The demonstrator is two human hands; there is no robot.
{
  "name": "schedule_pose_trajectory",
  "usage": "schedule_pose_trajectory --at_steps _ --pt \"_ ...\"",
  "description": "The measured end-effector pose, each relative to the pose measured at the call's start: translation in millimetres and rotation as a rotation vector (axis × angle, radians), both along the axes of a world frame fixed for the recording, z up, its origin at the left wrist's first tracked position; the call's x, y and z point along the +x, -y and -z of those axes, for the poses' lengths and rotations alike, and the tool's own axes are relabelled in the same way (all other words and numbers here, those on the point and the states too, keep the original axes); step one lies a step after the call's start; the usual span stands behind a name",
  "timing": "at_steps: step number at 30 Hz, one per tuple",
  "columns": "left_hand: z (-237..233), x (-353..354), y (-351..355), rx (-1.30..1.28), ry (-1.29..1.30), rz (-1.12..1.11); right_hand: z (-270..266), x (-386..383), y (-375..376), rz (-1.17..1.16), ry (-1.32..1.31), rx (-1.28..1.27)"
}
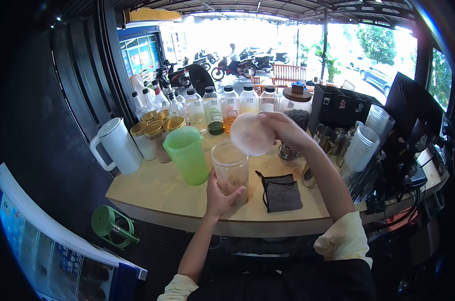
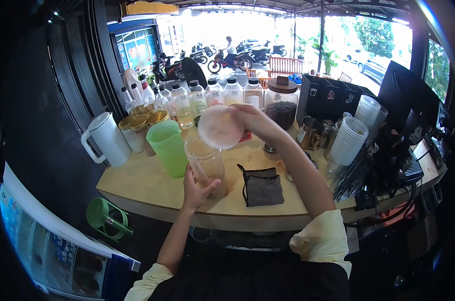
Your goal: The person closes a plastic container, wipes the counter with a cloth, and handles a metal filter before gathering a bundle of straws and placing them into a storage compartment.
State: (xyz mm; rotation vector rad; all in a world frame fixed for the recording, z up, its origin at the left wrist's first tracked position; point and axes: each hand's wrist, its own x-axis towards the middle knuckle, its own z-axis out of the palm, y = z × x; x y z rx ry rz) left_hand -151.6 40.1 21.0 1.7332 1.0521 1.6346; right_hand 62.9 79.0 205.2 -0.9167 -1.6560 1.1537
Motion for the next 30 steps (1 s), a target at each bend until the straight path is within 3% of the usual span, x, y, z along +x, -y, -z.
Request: schedule_pose_trajectory --at_steps 1,3,4,6,9,13,15,18,22,24,30 --pt "0.7 1.6 -1.6 0.003 -0.024 0.026 -1.8 -7.6 0.9 0.003 0.001 0.002" --pt "0.0 4.3 -1.8 0.010 -0.049 0.054 -4.9 -24.2 0.3 -0.029 0.466 0.114" --pt "-0.6 5.6 -1.1 0.013 -0.046 0.053 -2.1 -31.2 -2.9 -0.027 0.465 0.117" --pt "-2.1 6.5 -1.2 0.019 -0.045 0.053 7.2 -43.8 -10.3 0.023 0.742 0.455" --pt "-1.5 5.8 -1.2 0.013 -0.027 0.065 19.8 -55.5 -4.6 0.167 0.693 0.628" --pt "-4.2 5.8 1.9 0.002 -0.020 0.073 17.3 -57.5 -3.1 0.126 0.728 0.752" --pt "-7.4 7.5 4.4 -0.003 -0.003 0.087 18.6 -55.6 -12.6 -0.150 0.754 1.006" --pt "-9.7 7.2 4.9 0.002 0.028 0.089 25.2 -52.0 1.4 -0.242 0.661 0.812" --pt "-5.6 3.5 -1.1 -0.018 -0.004 0.093 16.2 -46.2 5.6 -0.262 0.730 0.870" --pt "-5.8 3.3 -2.5 0.006 0.029 0.134 9.7 -45.0 -2.7 -0.417 0.699 0.657" --pt "-10.6 2.5 -2.6 -0.041 0.066 0.197 12.7 -47.6 -0.7 -0.311 0.742 0.721"
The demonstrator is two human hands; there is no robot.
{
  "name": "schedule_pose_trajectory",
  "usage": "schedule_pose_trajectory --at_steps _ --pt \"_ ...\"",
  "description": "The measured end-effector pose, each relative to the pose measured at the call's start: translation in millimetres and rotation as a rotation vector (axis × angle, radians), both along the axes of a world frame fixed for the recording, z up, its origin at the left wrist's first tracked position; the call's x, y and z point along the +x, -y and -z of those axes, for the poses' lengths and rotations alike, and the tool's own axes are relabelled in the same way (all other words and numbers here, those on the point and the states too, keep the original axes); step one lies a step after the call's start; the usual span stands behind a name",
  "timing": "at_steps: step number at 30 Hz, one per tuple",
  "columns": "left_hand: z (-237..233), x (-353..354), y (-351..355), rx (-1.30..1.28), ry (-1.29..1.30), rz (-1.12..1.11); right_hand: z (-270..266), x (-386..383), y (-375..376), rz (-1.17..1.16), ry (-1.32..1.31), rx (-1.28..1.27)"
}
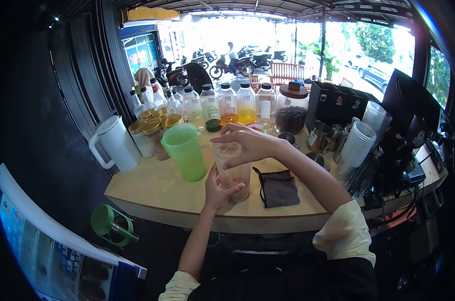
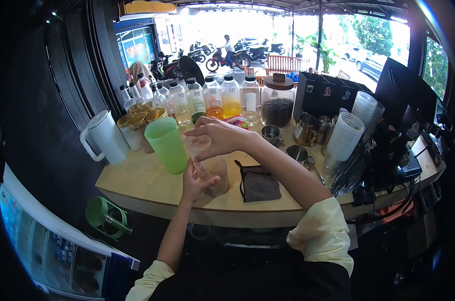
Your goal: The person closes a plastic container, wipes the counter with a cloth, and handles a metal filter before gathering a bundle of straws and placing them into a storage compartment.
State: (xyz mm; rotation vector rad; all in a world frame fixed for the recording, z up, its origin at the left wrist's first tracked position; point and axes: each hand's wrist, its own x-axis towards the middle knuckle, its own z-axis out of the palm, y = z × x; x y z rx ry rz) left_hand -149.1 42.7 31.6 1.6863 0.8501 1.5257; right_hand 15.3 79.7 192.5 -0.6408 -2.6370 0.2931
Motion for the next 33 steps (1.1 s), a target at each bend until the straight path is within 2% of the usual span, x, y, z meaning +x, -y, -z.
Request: schedule_pose_trajectory --at_steps 1,2,4,8,10,11,13,14,17,18,19,21,22,24,25,27,28,30,31,33 --pt "-1.4 0.2 1.4 -0.003 -0.016 -0.009 -1.4 -2.4 6.1 0.105 0.040 0.005" --pt "-1.5 0.2 2.8 -0.007 -0.032 -0.019 -0.8 -8.1 13.4 0.103 0.040 0.000" --pt "2.7 0.4 0.2 0.009 -0.040 -0.029 -4.5 -21.4 30.1 0.475 0.179 0.152" --pt "8.5 -2.9 -3.7 -0.012 -0.034 -0.016 -15.8 -14.6 17.6 0.454 0.187 -0.017" --pt "2.1 -0.3 0.5 0.003 -0.017 -0.010 -29.0 0.1 -3.1 0.065 0.284 0.026" --pt "0.2 1.6 2.3 0.014 0.002 -0.002 -32.7 -0.3 -2.4 0.065 0.286 0.028" --pt "1.4 1.4 1.6 0.010 0.015 0.008 -59.9 -12.8 22.5 0.487 0.574 -0.207" --pt "1.5 0.7 1.1 0.006 0.026 0.018 -48.2 -15.8 19.3 0.535 0.520 -0.001" --pt "1.9 1.8 2.0 0.008 0.069 0.019 -49.1 -19.8 26.3 0.603 0.463 -0.043" --pt "1.4 1.7 2.2 0.014 0.073 0.018 -23.7 -9.0 5.8 0.430 0.216 0.150" --pt "1.0 1.5 3.1 0.009 0.063 0.023 -22.6 -4.5 -3.5 0.429 0.218 0.154" --pt "1.7 0.4 2.5 0.004 0.052 0.028 -31.5 -0.9 -15.0 -0.142 0.095 -0.056" --pt "3.9 -0.4 0.9 -0.007 0.038 0.031 -33.7 -1.7 -15.2 -0.142 0.094 -0.057" --pt "3.3 0.0 -0.5 -0.013 0.028 0.032 -42.2 -6.9 -12.3 0.033 0.315 -0.078" --pt "1.5 1.2 1.0 -0.008 0.045 0.039 -53.4 -16.5 0.3 0.032 0.318 -0.077" --pt "2.4 1.2 2.3 -0.007 0.061 0.045 -72.3 -36.8 30.1 0.607 0.576 -0.150" --pt "3.8 0.8 1.2 -0.003 0.057 0.036 -61.0 -31.3 24.1 0.607 0.574 -0.153" --pt "3.6 0.5 0.4 0.002 0.053 0.030 -27.1 -10.8 -2.9 0.125 0.079 0.264" --pt "2.9 0.5 1.6 -0.015 0.049 0.032 -22.0 -6.0 -11.3 0.125 0.080 0.263" --pt "1.2 0.5 4.1 -0.034 0.048 0.031 -17.5 -0.5 -25.4 -0.082 0.114 0.024"
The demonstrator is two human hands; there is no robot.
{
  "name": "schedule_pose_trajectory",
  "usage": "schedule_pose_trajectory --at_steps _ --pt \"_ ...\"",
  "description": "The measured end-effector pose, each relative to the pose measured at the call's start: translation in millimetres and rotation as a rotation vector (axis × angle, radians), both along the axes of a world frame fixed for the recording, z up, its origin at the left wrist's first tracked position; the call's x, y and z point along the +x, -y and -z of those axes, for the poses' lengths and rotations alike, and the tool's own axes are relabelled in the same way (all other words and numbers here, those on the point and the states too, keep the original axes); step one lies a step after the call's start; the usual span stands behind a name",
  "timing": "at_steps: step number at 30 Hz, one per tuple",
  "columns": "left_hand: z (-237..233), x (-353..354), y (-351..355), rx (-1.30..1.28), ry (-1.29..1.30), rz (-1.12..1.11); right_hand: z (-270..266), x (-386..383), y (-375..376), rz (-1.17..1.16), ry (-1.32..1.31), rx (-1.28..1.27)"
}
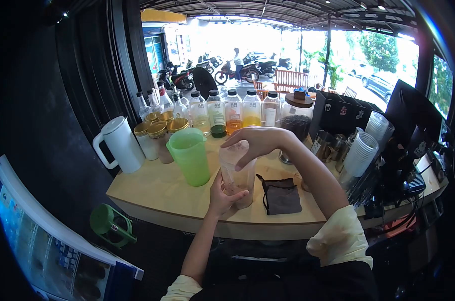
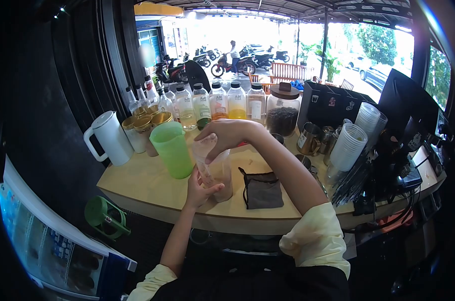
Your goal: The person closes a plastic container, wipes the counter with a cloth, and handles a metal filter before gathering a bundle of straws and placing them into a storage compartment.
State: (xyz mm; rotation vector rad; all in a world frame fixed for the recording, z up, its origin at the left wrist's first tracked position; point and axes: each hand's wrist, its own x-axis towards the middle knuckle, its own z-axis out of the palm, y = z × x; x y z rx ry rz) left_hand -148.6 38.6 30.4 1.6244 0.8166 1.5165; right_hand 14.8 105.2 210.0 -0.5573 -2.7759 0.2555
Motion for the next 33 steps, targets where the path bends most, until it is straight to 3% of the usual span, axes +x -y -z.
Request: schedule_pose_trajectory --at_steps 1,3,7,9,10,13,14,16,17,19,20,22,23,25,26,28,29,31,33 --pt "-1.8 0.7 0.3 0.013 0.003 0.008 -13.4 -8.3 17.1 0.000 0.001 0.000" --pt "-3.3 1.4 0.2 0.029 0.007 0.018 -35.2 -23.9 49.0 0.693 0.351 0.046" --pt "-1.6 -0.3 -1.4 0.029 -0.012 0.008 -3.4 -10.0 28.7 0.681 0.094 0.117" --pt "0.7 -0.6 -1.8 0.024 -0.005 0.012 10.3 -4.2 13.8 -0.131 -0.379 0.338" --pt "0.8 -1.2 -2.3 0.031 -0.027 0.003 8.2 -3.3 19.7 -0.131 -0.380 0.341" --pt "2.1 -0.1 -3.1 0.043 -0.037 -0.009 -23.6 -17.4 62.9 0.719 0.291 0.026" --pt "2.5 -0.4 -3.5 0.047 -0.027 -0.014 -18.5 -17.2 63.1 0.719 0.287 0.028" --pt "5.1 -2.0 -4.7 0.033 -0.040 -0.008 2.6 -14.0 58.5 0.582 -0.070 0.284" --pt "5.5 -1.8 -5.3 0.017 -0.047 -0.003 13.4 -8.5 45.9 0.583 -0.070 0.286" --pt "4.1 -0.8 -4.1 0.027 -0.039 -0.002 22.2 -2.7 35.3 0.113 -0.228 0.241" --pt "3.0 -0.5 -3.5 0.037 -0.032 0.000 26.6 1.4 30.7 0.115 -0.230 0.241" --pt "1.5 0.5 -2.3 0.037 -0.041 -0.006 -1.0 -5.6 56.1 0.574 0.175 0.139" --pt "1.1 0.7 -1.4 0.035 -0.047 -0.015 -2.4 -12.3 62.4 0.574 0.175 0.139" --pt "0.4 1.1 0.0 0.033 -0.028 -0.004 2.4 -24.2 74.2 0.800 0.261 0.231" --pt "-0.1 1.7 0.2 0.031 -0.009 0.008 9.1 -21.1 69.9 0.801 0.260 0.231" --pt "-0.9 2.3 0.2 0.051 -0.014 -0.009 29.2 -8.4 50.9 0.529 0.005 0.240" --pt "-0.5 2.8 0.8 0.067 -0.018 -0.027 33.7 -0.5 40.5 0.533 0.005 0.238" --pt "0.8 2.1 0.0 0.061 -0.033 -0.022 25.4 9.7 27.3 0.092 -0.302 -0.327" --pt "0.5 2.2 -1.3 0.056 -0.050 -0.019 21.6 12.2 28.9 0.225 -0.247 -0.220"
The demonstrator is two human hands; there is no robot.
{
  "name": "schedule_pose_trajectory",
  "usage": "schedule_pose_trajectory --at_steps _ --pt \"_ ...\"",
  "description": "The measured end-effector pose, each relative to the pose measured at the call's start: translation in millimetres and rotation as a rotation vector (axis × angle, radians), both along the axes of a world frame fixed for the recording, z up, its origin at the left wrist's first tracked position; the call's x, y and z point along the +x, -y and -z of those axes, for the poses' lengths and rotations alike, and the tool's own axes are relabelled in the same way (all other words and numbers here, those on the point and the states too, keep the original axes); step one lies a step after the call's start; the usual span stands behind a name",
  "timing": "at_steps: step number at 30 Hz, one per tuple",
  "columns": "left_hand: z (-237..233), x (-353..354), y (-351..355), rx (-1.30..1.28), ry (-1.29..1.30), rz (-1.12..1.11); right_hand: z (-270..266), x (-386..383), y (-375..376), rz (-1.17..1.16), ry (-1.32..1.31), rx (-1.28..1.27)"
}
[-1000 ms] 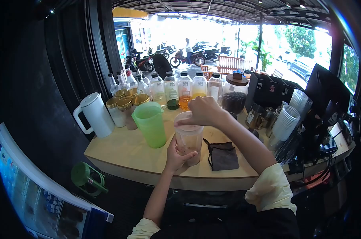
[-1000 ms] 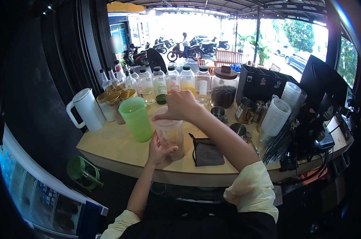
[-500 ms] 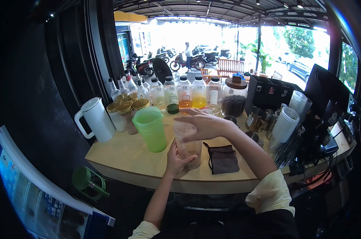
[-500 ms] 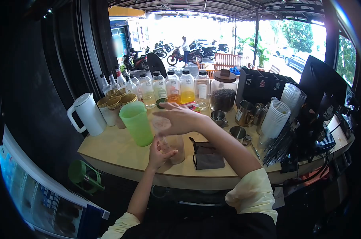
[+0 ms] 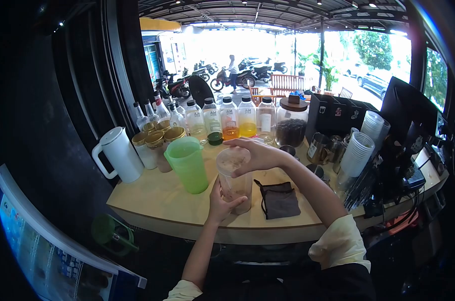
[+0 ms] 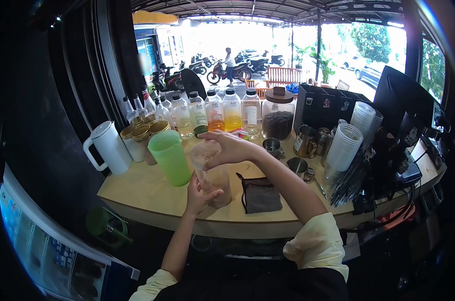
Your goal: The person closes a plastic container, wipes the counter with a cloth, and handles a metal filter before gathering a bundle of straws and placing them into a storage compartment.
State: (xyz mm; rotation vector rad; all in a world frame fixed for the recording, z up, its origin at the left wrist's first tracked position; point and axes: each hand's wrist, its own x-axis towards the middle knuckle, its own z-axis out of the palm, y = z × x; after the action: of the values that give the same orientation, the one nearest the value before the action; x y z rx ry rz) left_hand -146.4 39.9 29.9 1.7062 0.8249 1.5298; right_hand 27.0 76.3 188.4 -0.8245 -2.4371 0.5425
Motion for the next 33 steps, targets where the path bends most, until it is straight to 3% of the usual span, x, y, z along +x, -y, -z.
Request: schedule_pose_trajectory --at_steps 2,3,5,7,10,15,17,18,19,21,22,23,26,27,29,33 --pt "-0.3 1.9 -0.4 -0.006 0.008 0.018 0.3 -7.0 10.1 0.275 0.141 0.153" --pt "-0.7 3.0 1.1 -0.008 0.006 0.022 5.7 -15.2 17.3 0.279 0.140 0.150" --pt "-2.2 4.0 6.2 0.032 -0.004 -0.037 13.7 -27.9 29.8 0.550 0.120 0.271" --pt "-2.7 4.2 8.3 0.010 0.021 -0.037 14.7 -25.1 25.8 0.544 0.094 0.172" --pt "-4.0 2.6 8.1 -0.016 0.045 -0.026 20.5 1.0 1.5 -0.208 -0.384 -0.439" --pt "-5.9 3.3 8.3 -0.023 0.019 -0.013 25.6 6.4 0.2 -0.098 -0.320 -0.252" --pt "-1.6 2.8 6.7 -0.020 0.004 -0.039 26.2 -5.6 19.3 0.253 -0.169 0.162" --pt "1.0 1.9 5.4 -0.025 0.002 -0.038 31.6 -6.2 18.3 0.238 -0.100 0.226" --pt "3.2 0.9 3.4 -0.018 0.006 -0.035 37.4 -4.0 12.5 0.239 -0.102 0.219" --pt "4.1 1.1 2.3 -0.018 0.011 -0.031 40.2 4.3 -0.1 -0.127 -0.409 -0.125" --pt "2.6 2.1 3.3 -0.013 0.010 -0.027 38.5 7.0 -3.8 -0.194 -0.515 -0.315" --pt "0.8 2.9 4.4 -0.006 0.009 -0.022 38.7 8.9 -5.3 -0.194 -0.514 -0.320" --pt "-3.8 4.5 8.6 -0.012 0.002 -0.050 35.1 8.1 2.0 0.089 -0.311 -0.199" --pt "-2.5 4.5 7.4 -0.015 0.002 -0.050 39.1 8.1 2.1 0.090 -0.311 -0.202" --pt "1.4 3.4 4.6 0.005 -0.002 -0.041 47.9 7.6 0.2 -0.027 -0.336 0.102" --pt "0.7 3.4 6.3 -0.022 -0.005 -0.044 46.4 5.6 0.9 -0.103 -0.489 -0.192"
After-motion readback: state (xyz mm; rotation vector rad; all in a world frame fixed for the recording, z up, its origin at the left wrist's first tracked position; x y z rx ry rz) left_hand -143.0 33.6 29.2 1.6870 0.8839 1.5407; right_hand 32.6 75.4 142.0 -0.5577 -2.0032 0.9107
